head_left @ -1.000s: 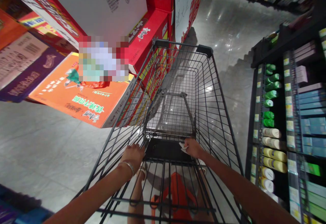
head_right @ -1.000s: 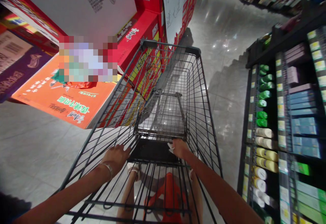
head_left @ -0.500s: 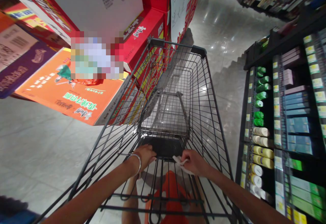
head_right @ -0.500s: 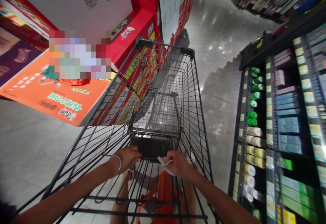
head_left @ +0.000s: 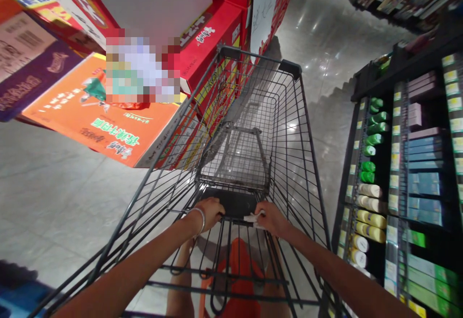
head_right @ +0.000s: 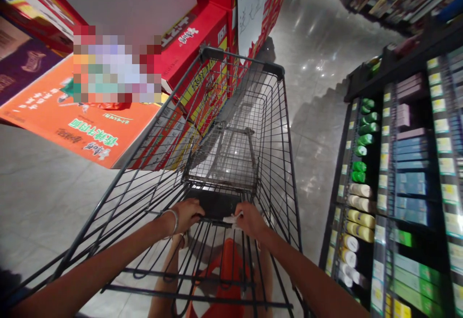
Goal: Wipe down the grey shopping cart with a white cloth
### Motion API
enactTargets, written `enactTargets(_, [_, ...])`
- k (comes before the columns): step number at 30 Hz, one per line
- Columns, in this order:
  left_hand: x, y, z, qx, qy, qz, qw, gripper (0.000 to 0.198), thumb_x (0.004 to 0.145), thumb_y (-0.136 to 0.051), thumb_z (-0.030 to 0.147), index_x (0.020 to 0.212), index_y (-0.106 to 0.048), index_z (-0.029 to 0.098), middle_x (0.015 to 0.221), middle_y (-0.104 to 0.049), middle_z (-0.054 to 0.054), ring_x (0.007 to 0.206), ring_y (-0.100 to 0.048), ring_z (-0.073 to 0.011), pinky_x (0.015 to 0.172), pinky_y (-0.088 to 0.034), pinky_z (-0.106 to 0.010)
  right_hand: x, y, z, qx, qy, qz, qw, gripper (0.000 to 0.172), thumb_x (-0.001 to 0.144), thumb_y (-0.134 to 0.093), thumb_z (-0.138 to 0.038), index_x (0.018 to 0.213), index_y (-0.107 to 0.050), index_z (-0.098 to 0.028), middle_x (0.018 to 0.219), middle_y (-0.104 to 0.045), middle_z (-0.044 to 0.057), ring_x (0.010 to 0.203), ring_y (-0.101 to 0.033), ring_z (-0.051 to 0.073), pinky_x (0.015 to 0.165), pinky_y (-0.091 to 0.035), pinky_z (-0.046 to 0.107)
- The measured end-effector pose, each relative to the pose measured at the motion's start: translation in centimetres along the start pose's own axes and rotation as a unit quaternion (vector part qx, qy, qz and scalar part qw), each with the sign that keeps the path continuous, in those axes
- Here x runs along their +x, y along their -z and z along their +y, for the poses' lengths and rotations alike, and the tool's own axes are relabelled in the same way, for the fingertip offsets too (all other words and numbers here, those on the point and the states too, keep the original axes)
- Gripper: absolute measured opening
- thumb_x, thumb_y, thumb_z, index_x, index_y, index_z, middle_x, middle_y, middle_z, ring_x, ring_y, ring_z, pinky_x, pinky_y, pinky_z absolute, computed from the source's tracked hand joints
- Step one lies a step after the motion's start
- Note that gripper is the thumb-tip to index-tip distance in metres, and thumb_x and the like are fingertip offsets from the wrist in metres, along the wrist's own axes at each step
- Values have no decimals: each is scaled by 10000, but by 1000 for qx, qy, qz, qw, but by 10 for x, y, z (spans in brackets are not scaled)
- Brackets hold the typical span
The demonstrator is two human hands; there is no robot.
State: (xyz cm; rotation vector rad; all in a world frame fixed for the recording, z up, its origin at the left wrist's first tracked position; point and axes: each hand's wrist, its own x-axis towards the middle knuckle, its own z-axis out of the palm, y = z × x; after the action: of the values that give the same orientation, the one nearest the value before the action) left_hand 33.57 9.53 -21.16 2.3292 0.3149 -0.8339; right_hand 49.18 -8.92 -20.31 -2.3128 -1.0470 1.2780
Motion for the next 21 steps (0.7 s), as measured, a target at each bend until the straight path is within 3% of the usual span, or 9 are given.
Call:
enactTargets(7, [0,3,-2,-9,-1,5,1000,225,752,-544,201,896,-709,250,845,-644,-40,891,-601,-195,795,-462,-281,43,8,18,-98,-110,15,989,294,688,-471,34,844,-685,-94,949,-659,142,884,-623,224,748,-440,281])
enactTargets(10, [0,4,-4,-14,-6,1,1000,219,740,-561,211,904,-701,246,830,-639,-37,865,-605,-190,783,-465,-276,54,16,29,-112,-139,31,983,328,717,-470,20,928,-695,-90,1034,-654,158,951,-625,234,799,-441,282])
enactTargets(15, [1,7,-4,-22,-7,-9,1000,199,723,-580,223,886,-693,237,809,-626,-27,811,-604,-183,766,-464,-275,49,9,38,-115,-144,0,983,371,704,-500,11,969,-709,-142,1015,-692,104,966,-635,200,818,-453,255])
enactTargets(21, [1,7,-4,-33,4,-10,999,126,719,-575,206,788,-679,220,780,-616,-12,749,-597,-158,732,-453,-256,38,5,25,-125,-116,-64,983,367,656,-510,31,888,-736,-139,995,-711,89,982,-636,194,826,-450,228])
